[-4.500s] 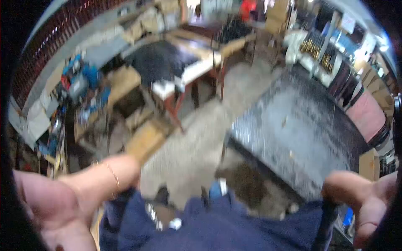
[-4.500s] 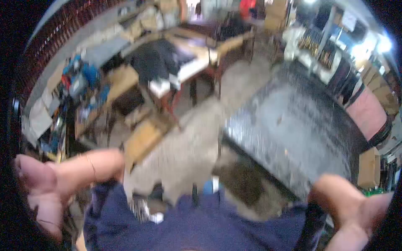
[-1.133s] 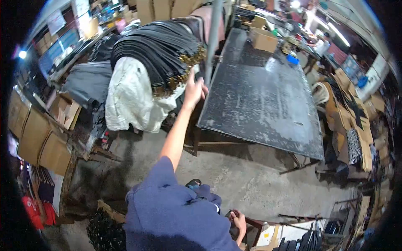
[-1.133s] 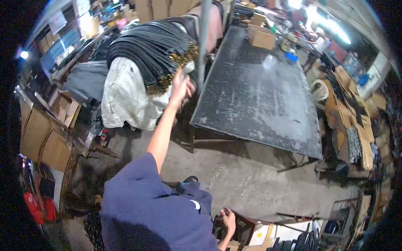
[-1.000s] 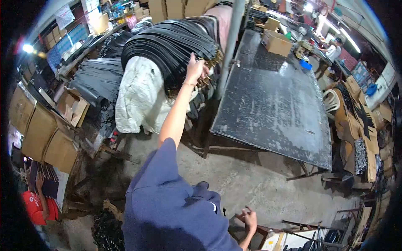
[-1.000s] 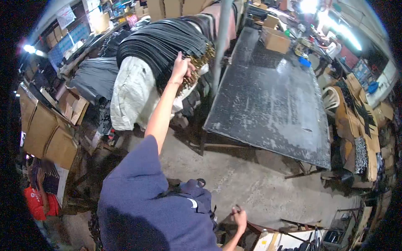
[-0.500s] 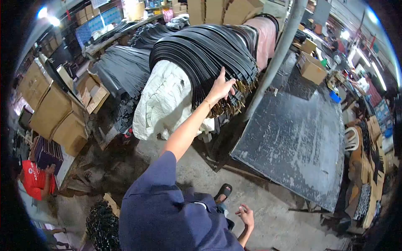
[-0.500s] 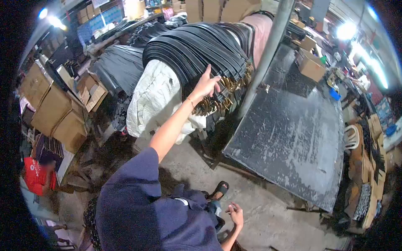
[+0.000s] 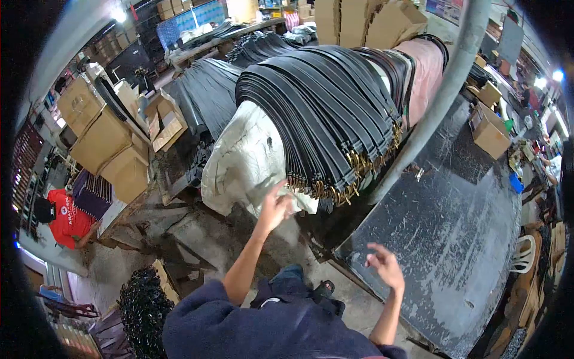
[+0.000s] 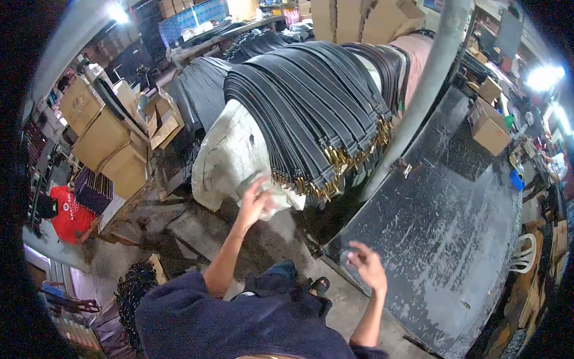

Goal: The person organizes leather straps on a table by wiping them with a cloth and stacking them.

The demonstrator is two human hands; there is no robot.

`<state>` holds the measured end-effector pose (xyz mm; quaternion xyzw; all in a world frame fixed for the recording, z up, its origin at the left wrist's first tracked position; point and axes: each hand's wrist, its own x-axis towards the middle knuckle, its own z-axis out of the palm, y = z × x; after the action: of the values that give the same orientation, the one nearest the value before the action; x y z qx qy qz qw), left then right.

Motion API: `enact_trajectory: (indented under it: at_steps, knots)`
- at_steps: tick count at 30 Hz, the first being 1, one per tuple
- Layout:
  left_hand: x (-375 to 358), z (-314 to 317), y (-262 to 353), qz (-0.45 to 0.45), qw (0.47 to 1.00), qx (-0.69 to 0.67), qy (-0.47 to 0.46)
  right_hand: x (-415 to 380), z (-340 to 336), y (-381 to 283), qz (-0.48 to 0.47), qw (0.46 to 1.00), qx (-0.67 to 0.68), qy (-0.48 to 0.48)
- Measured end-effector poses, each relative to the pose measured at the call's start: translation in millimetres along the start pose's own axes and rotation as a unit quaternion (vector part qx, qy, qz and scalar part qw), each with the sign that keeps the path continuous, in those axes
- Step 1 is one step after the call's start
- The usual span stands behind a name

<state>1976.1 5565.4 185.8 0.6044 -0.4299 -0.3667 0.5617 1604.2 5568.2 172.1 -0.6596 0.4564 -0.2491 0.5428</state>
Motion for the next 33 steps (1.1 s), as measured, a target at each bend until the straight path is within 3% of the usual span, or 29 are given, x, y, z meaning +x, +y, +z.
enact_trajectory:
  at_steps: [2, 5, 8, 10, 11, 12, 14, 16, 22, 30, 32, 33]
  knots:
    - [1.0, -27.3, -25.9, -0.010, 0.999, -0.034, 0.011, 34.8, -14.0, -55.4, -0.069, 0.998, -0.010, 0.006]
    - [9.8, -38.1, -13.5, -0.014, 0.998, -0.001, 0.057, 87.0, -28.4, -133.7, -0.180, 0.976, -0.094, 0.079]
    - [39.1, -27.5, 8.6, 0.050, 0.992, 0.019, 0.117, 148.3, -34.1, -190.9, -0.303, 0.929, -0.164, 0.137]
    - [60.9, -15.5, 41.4, 0.040, 0.987, 0.059, 0.144, 190.1, -28.0, -220.9, -0.377, 0.872, -0.244, 0.195]
    - [74.5, -12.8, 61.3, 0.184, 0.954, 0.168, 0.168, 206.4, -21.9, -228.9, -0.372, 0.871, -0.259, 0.190]
    - [88.1, -11.6, 79.9, 0.322, 0.888, 0.269, 0.186, 219.6, -15.3, -234.1, -0.366, 0.870, -0.274, 0.185]
    - [114.3, -11.0, 110.8, 0.375, 0.877, 0.257, 0.155, 238.0, -3.2, -233.1, -0.381, 0.854, -0.315, 0.165]
    - [139.8, -9.8, 134.9, 0.455, 0.825, 0.307, 0.138, 245.3, 8.5, -229.0, -0.383, 0.832, -0.347, 0.202]
    - [167.7, -5.6, 116.0, 0.451, 0.809, 0.370, 0.071, 240.6, 17.5, -225.2, -0.364, 0.832, -0.335, 0.251]
    - [159.7, -10.1, 109.0, 0.471, 0.828, 0.280, 0.119, 232.5, 5.8, -212.8, -0.432, 0.810, -0.267, 0.292]
    - [143.7, -8.6, 93.6, 0.391, 0.883, 0.192, 0.177, 219.1, -6.4, -203.1, -0.348, 0.829, -0.247, 0.362]
    - [140.1, -6.8, 84.4, 0.394, 0.880, 0.194, 0.180, 215.0, -12.4, -195.4, -0.314, 0.836, -0.227, 0.390]
